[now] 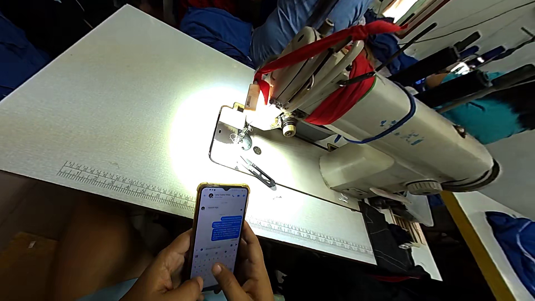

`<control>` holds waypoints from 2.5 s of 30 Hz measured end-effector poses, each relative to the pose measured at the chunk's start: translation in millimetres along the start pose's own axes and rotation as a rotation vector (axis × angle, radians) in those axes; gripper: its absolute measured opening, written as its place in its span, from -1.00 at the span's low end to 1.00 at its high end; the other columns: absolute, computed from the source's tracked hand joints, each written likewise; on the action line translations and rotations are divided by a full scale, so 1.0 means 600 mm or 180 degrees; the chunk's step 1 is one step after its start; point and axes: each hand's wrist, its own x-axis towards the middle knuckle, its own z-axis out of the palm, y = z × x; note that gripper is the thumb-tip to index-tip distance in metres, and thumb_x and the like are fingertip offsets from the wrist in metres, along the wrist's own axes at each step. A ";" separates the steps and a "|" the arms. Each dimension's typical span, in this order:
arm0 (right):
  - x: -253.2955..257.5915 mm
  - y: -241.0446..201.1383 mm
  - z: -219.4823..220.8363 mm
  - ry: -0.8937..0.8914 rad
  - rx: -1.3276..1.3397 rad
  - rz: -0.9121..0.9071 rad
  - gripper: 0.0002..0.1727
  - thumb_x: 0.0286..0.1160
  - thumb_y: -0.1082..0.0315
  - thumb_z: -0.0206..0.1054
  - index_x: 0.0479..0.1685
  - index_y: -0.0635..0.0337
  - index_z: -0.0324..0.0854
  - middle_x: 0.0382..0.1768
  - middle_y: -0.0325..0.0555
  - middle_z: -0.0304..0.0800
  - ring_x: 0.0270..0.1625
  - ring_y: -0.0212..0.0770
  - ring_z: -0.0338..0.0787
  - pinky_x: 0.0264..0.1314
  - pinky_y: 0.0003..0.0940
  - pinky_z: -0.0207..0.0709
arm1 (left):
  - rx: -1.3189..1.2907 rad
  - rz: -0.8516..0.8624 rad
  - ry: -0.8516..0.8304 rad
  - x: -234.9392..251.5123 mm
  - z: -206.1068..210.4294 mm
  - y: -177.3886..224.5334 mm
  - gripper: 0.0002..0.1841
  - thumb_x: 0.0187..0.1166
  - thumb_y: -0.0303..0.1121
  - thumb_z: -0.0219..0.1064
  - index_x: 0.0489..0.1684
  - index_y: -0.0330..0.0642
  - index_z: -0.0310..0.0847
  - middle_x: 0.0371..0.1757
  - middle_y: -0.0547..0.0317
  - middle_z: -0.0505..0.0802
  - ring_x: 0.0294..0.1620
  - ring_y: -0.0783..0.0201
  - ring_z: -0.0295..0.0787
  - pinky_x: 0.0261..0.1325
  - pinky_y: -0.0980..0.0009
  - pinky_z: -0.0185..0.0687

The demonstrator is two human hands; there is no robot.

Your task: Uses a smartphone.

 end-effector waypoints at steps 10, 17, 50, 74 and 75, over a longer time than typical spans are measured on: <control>0.001 0.001 -0.023 -0.0574 0.0219 0.0088 0.06 0.36 0.68 0.29 0.79 0.59 -0.47 0.64 0.29 0.30 0.52 -0.13 0.63 0.44 -0.20 0.68 | 0.0321 -0.0006 0.0328 0.003 0.005 -0.001 -0.38 0.49 -0.74 0.21 0.58 -0.18 0.24 0.34 0.13 0.79 0.18 0.22 0.85 -0.03 0.34 0.90; 0.001 0.002 -0.033 -0.0700 0.0372 0.0124 0.08 0.32 0.73 0.25 0.80 0.55 -0.50 0.65 0.26 0.29 0.54 -0.09 0.61 0.44 -0.14 0.68 | 0.0174 -0.0036 0.0047 0.000 -0.002 0.004 -0.33 0.42 -0.77 0.12 0.62 -0.21 0.19 0.37 0.11 0.76 0.24 0.19 0.83 0.07 0.26 0.89; -0.001 -0.008 -0.040 -0.0805 0.0551 0.0355 -0.07 0.45 0.73 0.05 0.83 0.51 -0.46 0.65 0.20 0.33 0.49 -0.12 0.66 0.40 -0.16 0.70 | -0.0201 -0.0180 0.0212 -0.003 -0.002 -0.001 -0.31 0.41 -0.78 0.13 0.62 -0.14 0.17 0.38 0.06 0.76 0.21 0.13 0.85 -0.07 0.24 0.92; 0.001 -0.002 -0.024 -0.0506 0.0320 0.0240 0.06 0.36 0.72 0.29 0.80 0.55 -0.45 0.64 0.27 0.31 0.51 -0.10 0.65 0.40 -0.17 0.71 | -0.0005 -0.0102 -0.0013 0.002 -0.006 -0.001 -0.27 0.36 -0.76 0.16 0.65 -0.20 0.15 0.43 0.07 0.72 0.32 0.14 0.78 0.10 0.22 0.89; 0.001 -0.002 -0.024 -0.0504 0.0323 0.0243 0.07 0.33 0.74 0.28 0.80 0.55 -0.46 0.64 0.28 0.30 0.51 -0.09 0.64 0.40 -0.17 0.72 | 0.0003 -0.0087 -0.0001 0.002 -0.005 -0.001 -0.27 0.37 -0.77 0.17 0.65 -0.20 0.15 0.43 0.07 0.72 0.33 0.14 0.78 0.11 0.22 0.88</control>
